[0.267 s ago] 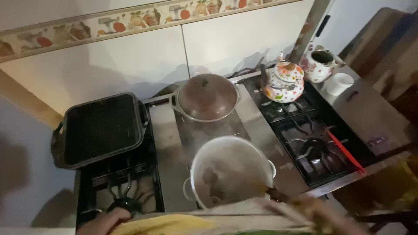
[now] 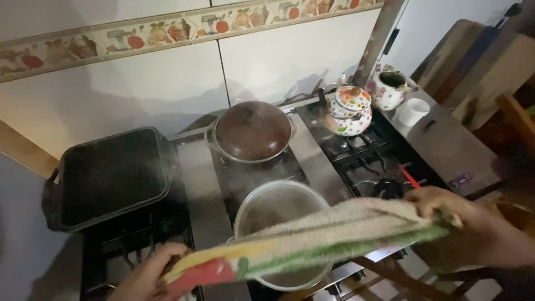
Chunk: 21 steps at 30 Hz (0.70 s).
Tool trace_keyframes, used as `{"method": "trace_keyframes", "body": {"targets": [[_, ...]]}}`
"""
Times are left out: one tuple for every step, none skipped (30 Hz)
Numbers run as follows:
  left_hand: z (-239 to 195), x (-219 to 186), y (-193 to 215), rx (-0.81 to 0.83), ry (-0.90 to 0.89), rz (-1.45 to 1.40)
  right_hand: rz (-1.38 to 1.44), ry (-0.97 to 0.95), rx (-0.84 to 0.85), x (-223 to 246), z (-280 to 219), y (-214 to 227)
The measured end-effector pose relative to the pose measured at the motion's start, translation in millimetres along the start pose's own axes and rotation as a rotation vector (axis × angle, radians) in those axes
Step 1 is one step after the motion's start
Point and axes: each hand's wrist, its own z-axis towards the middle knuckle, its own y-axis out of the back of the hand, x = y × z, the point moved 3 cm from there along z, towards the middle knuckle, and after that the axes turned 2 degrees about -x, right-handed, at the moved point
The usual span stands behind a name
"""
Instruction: The recorder is cooking and stirring a pot on a gas stove.
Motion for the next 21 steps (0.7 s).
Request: {"method": "trace_keyframes", "body": {"targets": [[5.4, -4.3, -1.4, -0.046, 0.022, -0.077, -0.125, 0.498, -0.034, 68.1, -33.3, -23.0], [11.2, -5.3, -6.3, -0.049, 0.019, -0.077, -0.128, 0.5, -0.034, 57.7, -20.2, -25.7], [17.2, -4.5, -10.4, -0.075, 0.055, -0.145, -0.159, 0.513, -0.077, 47.7, -5.4, -27.1], [23.7, -3.5, -14.5, -0.102, 0.09, -0.213, -0.19, 0.525, -0.119, 37.5, 9.8, -28.2], [28.7, 16.4, -24.9, -0.107, 0.093, -0.217, -0.192, 0.526, -0.113, 25.3, 25.2, -29.2], [34.2, 35.6, -35.1, -0.124, 0.073, -0.311, -0.235, 0.593, -0.159, 14.7, 39.7, -28.9], [39.4, 55.0, -45.4, -0.141, 0.053, -0.405, -0.277, 0.66, -0.206, 3.9, 54.1, -28.9], [42.7, 70.9, -54.4, -0.146, 0.057, -0.41, -0.277, 0.66, -0.199, -13.2, 64.1, -27.7], [46.0, 85.4, -63.6, -0.185, 0.026, -0.409, -0.016, 0.374, -0.177, -37.4, 79.7, -22.1], [49.5, 99.7, -73.1, -0.226, -0.006, -0.407, 0.237, 0.082, -0.147, -62.9, 93.3, -18.9], [55.2, 112.1, -85.9, -0.237, -0.003, -0.413, 0.229, 0.084, -0.137, -77.4, 103.0, -19.3], [60.8, 124.9, -97.5, -0.314, 0.004, -0.45, 0.222, 0.089, -0.11, -92.1, 112.7, -19.7], [64.4, 137.9, -108.7, -0.387, 0.013, -0.483, 0.219, 0.093, -0.085, -109.0, 120.8, -22.6], [66.2, 135.3, -113.5, -0.395, 0.017, -0.485, 0.216, 0.094, -0.076, -123.8, 127.7, -27.6], [65.9, 134.2, -117.6, -0.423, 0.046, -0.528, 0.236, 0.172, -0.14, -137.8, 134.2, -32.2], [65.8, 132.8, -121.8, -0.452, 0.076, -0.57, 0.256, 0.251, -0.203, -151.9, 140.1, -36.7], [68.7, 140.9, -129.3, -0.459, 0.08, -0.567, 0.258, 0.254, -0.195, -150.1, 141.7, -53.7], [71.1, 150.6, -137.1, -0.474, 0.158, -0.544, 0.048, 0.509, -0.281, -140.8, 139.5, -68.6], [72.2, 160.8, -143.3, -0.485, 0.238, -0.518, -0.163, 0.76, -0.367, -133.1, 134.7, -87.7], [84.3, 207.0, -164.1, -0.489, 0.244, -0.512, -0.155, 0.762, -0.363, -144.4, 141.5, -97.0], [91.8, 243.7, -181.2, -0.66, -0.033, -0.482, 0.199, 0.454, -0.343, -164.5, 152.8, -103.1]]}}
